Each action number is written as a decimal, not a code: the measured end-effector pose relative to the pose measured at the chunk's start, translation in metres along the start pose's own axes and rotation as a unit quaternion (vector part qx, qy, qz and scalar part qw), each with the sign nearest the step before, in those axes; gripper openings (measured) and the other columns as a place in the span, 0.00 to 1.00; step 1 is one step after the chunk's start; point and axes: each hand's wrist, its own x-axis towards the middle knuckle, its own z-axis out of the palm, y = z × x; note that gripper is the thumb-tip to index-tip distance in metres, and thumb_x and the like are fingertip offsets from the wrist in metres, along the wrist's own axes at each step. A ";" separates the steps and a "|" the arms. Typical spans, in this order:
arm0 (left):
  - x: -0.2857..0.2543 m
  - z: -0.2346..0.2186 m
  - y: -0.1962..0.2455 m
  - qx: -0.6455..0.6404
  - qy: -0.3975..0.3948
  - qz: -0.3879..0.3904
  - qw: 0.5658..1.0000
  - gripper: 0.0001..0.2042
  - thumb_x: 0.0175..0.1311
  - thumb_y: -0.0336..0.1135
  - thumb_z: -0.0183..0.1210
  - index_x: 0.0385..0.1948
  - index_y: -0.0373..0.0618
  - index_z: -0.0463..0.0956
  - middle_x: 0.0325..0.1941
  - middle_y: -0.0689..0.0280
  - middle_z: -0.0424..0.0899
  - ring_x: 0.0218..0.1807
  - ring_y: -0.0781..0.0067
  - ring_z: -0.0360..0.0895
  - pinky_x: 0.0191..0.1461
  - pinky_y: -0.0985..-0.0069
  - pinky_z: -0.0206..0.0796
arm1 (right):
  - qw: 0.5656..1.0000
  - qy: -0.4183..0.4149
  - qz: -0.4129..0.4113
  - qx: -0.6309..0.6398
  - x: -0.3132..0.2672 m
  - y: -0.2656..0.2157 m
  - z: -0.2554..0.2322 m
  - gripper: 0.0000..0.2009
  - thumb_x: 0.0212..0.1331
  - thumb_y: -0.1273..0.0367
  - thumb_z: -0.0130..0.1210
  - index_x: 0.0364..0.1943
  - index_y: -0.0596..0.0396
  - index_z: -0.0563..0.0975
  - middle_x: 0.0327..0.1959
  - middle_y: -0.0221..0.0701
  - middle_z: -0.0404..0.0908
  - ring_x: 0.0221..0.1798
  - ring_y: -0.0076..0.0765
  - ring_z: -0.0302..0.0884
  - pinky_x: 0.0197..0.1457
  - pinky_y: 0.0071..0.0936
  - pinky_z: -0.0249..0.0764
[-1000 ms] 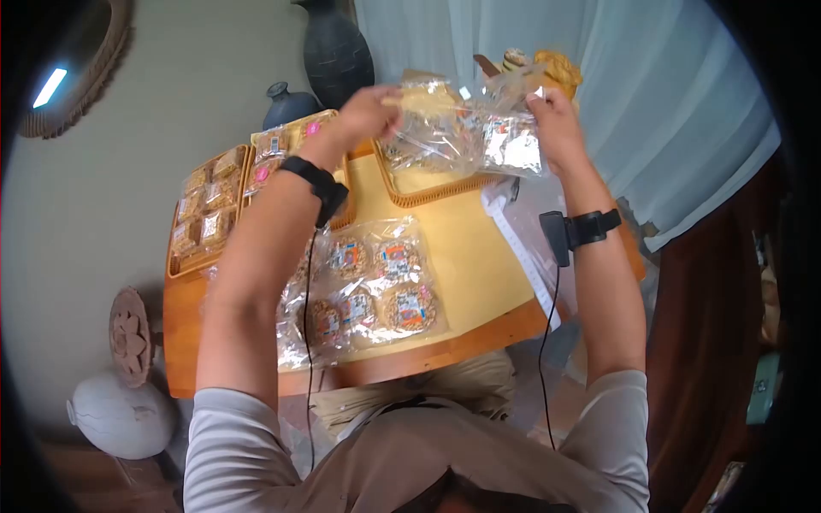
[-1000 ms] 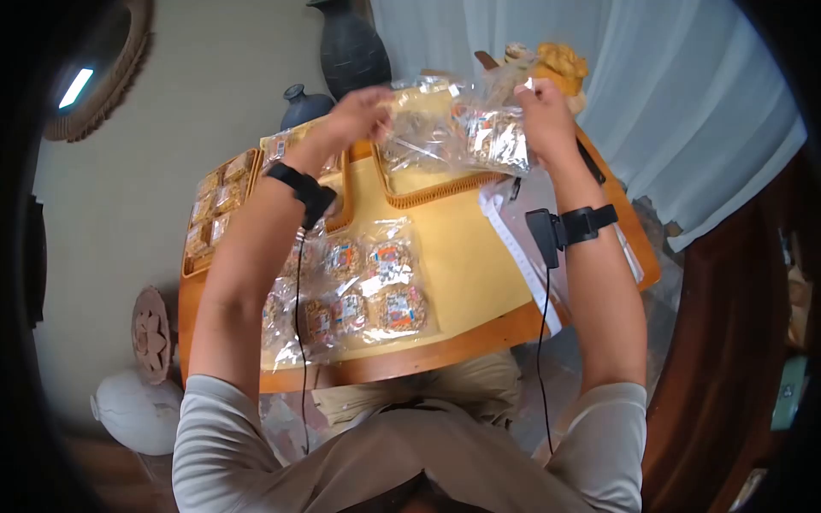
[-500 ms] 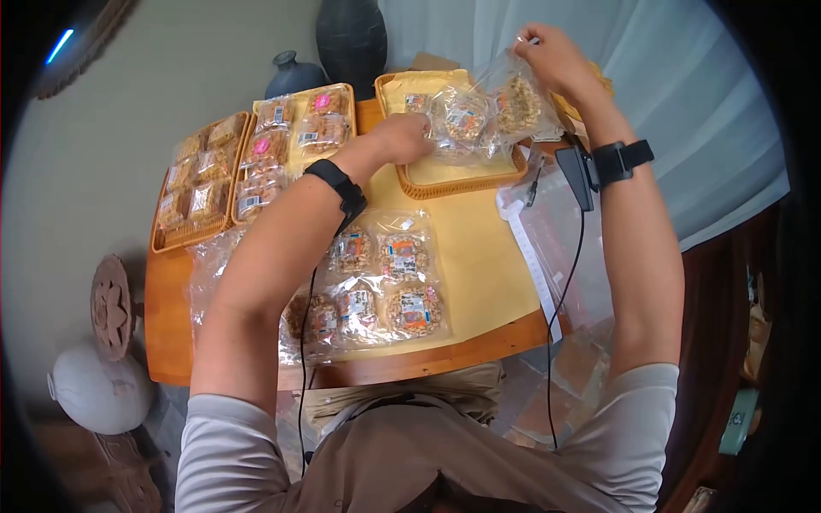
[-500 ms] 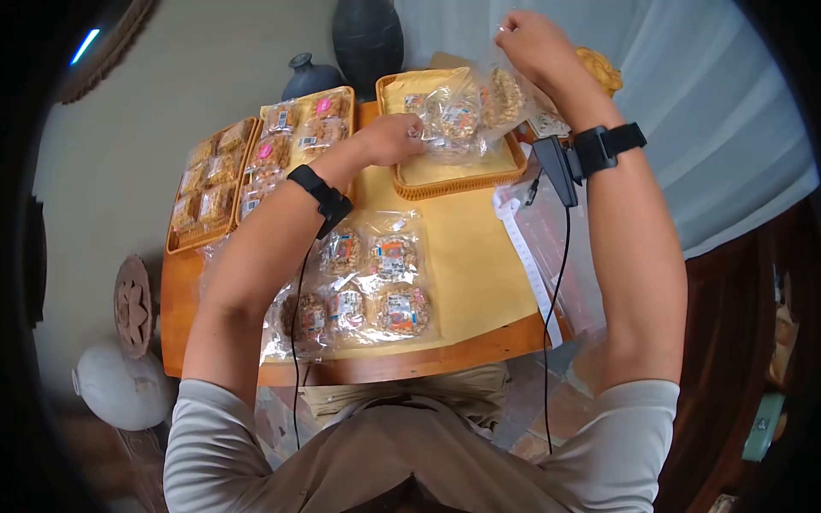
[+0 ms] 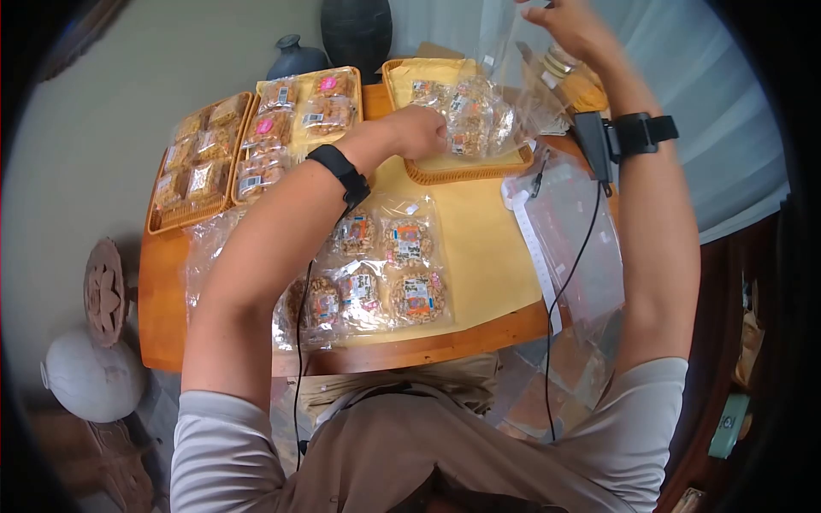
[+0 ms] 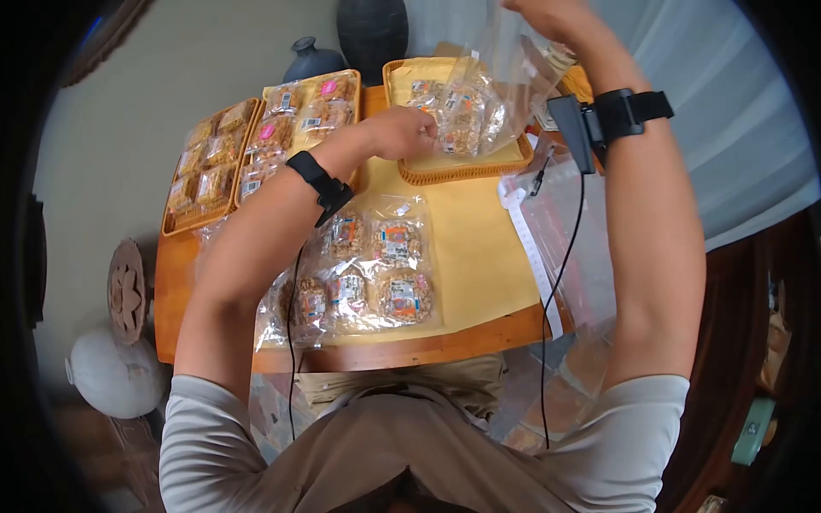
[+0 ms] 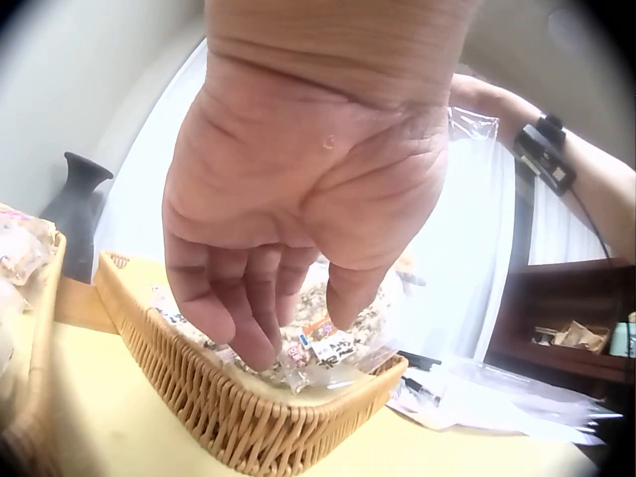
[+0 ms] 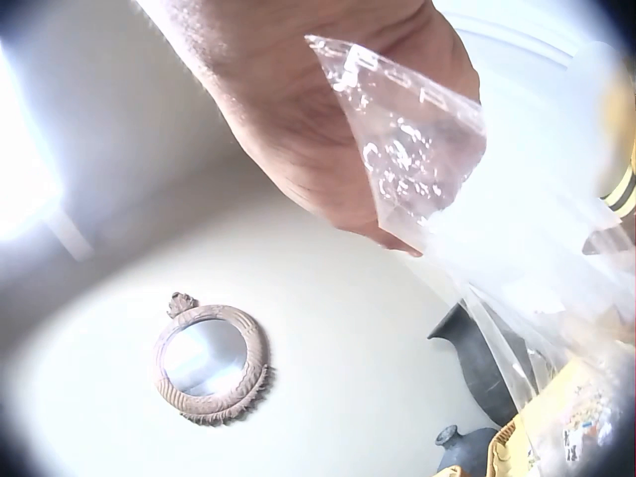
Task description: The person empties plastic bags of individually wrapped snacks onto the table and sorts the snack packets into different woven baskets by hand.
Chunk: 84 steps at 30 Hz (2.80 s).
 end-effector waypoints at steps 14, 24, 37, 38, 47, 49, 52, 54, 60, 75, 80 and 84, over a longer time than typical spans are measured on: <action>0.008 0.020 -0.018 -0.009 0.004 0.041 0.999 0.17 0.64 0.47 0.64 0.46 0.45 0.83 0.42 0.56 0.88 0.44 0.56 0.84 0.50 0.64 0.74 | 0.996 0.070 -0.039 0.041 -0.026 -0.065 -0.076 0.15 0.68 0.67 0.57 0.53 0.60 0.82 0.43 0.34 0.85 0.51 0.32 0.80 0.56 0.29 0.75; -0.063 -0.116 0.025 -0.413 0.298 0.120 0.852 0.16 0.73 0.39 0.57 0.54 0.37 0.76 0.45 0.65 0.80 0.45 0.78 0.76 0.48 0.78 0.71 | 0.934 -0.085 -0.078 0.339 -0.087 -0.092 -0.124 0.11 0.67 0.66 0.63 0.50 0.50 0.82 0.27 0.15 0.74 0.24 0.12 0.62 0.26 0.15 0.62; -0.145 -0.181 0.094 -0.443 0.209 0.256 0.834 0.14 0.71 0.40 0.62 0.51 0.42 0.78 0.44 0.68 0.85 0.50 0.78 0.81 0.56 0.78 0.73 | 0.904 -0.169 -0.035 0.392 -0.119 -0.115 -0.108 0.17 0.60 0.66 0.68 0.51 0.57 0.82 0.27 0.15 0.73 0.25 0.08 0.63 0.26 0.11 0.57; -0.148 -0.182 0.097 -0.446 0.207 0.239 0.837 0.12 0.71 0.38 0.63 0.48 0.42 0.79 0.44 0.68 0.85 0.49 0.78 0.81 0.56 0.78 0.74 | 0.902 -0.183 -0.025 0.391 -0.118 -0.116 -0.109 0.17 0.59 0.66 0.69 0.51 0.58 0.82 0.28 0.16 0.73 0.25 0.08 0.63 0.26 0.11 0.57; -0.180 -0.188 0.105 -0.445 0.242 0.170 0.845 0.10 0.71 0.40 0.62 0.46 0.45 0.80 0.43 0.67 0.85 0.48 0.77 0.82 0.54 0.77 0.74 | 0.928 -0.214 0.016 0.303 -0.139 -0.107 -0.104 0.07 0.60 0.71 0.67 0.39 0.56 0.82 0.27 0.15 0.70 0.31 0.12 0.66 0.36 0.15 0.65; -0.181 -0.191 0.108 -0.461 0.208 0.133 0.852 0.12 0.72 0.42 0.61 0.48 0.45 0.80 0.43 0.67 0.85 0.47 0.77 0.82 0.54 0.76 0.73 | 0.925 -0.224 -0.005 0.307 -0.138 -0.108 -0.103 0.08 0.61 0.71 0.66 0.42 0.59 0.82 0.25 0.18 0.74 0.29 0.13 0.69 0.34 0.16 0.67; -0.169 -0.193 0.101 -0.459 0.123 0.133 0.870 0.15 0.73 0.45 0.58 0.49 0.44 0.80 0.43 0.66 0.86 0.46 0.76 0.83 0.54 0.76 0.73 | 0.925 -0.240 -0.022 0.294 -0.136 -0.113 -0.103 0.10 0.61 0.72 0.65 0.44 0.61 0.81 0.24 0.21 0.78 0.27 0.13 0.72 0.33 0.17 0.70; -0.160 -0.191 0.091 -0.394 0.178 0.183 0.883 0.16 0.74 0.46 0.57 0.48 0.44 0.82 0.42 0.66 0.86 0.46 0.75 0.83 0.55 0.76 0.72 | 0.930 -0.243 -0.018 0.275 -0.136 -0.114 -0.104 0.10 0.61 0.72 0.66 0.44 0.62 0.81 0.24 0.21 0.78 0.28 0.14 0.72 0.34 0.17 0.70; -0.178 -0.196 0.089 -0.406 0.277 0.129 0.861 0.14 0.75 0.44 0.57 0.47 0.45 0.83 0.40 0.69 0.86 0.45 0.77 0.83 0.51 0.77 0.74 | 0.930 -0.146 0.032 0.334 -0.152 -0.085 -0.097 0.12 0.59 0.70 0.68 0.43 0.60 0.81 0.26 0.21 0.77 0.31 0.15 0.72 0.34 0.18 0.69; -0.189 -0.187 0.079 -0.456 0.400 0.183 0.773 0.12 0.74 0.40 0.59 0.48 0.42 0.82 0.38 0.70 0.84 0.36 0.83 0.82 0.38 0.84 0.75 | 0.838 0.054 0.042 0.542 -0.161 -0.083 -0.074 0.10 0.69 0.66 0.61 0.42 0.60 0.83 0.26 0.24 0.77 0.26 0.16 0.71 0.29 0.14 0.68; -0.197 -0.177 0.079 -0.469 0.319 0.112 0.816 0.12 0.75 0.40 0.58 0.46 0.41 0.82 0.35 0.69 0.84 0.33 0.83 0.82 0.38 0.85 0.76 | 0.834 0.072 0.056 0.544 -0.163 -0.070 -0.075 0.10 0.69 0.66 0.60 0.43 0.61 0.82 0.27 0.24 0.77 0.29 0.16 0.73 0.33 0.15 0.70; -0.204 -0.179 0.080 -0.416 0.284 0.116 0.856 0.12 0.75 0.40 0.57 0.43 0.40 0.82 0.32 0.69 0.84 0.32 0.82 0.82 0.38 0.84 0.76 | 0.895 -0.039 0.063 0.439 -0.162 -0.072 -0.099 0.12 0.68 0.65 0.60 0.44 0.61 0.82 0.33 0.25 0.80 0.35 0.18 0.76 0.39 0.17 0.73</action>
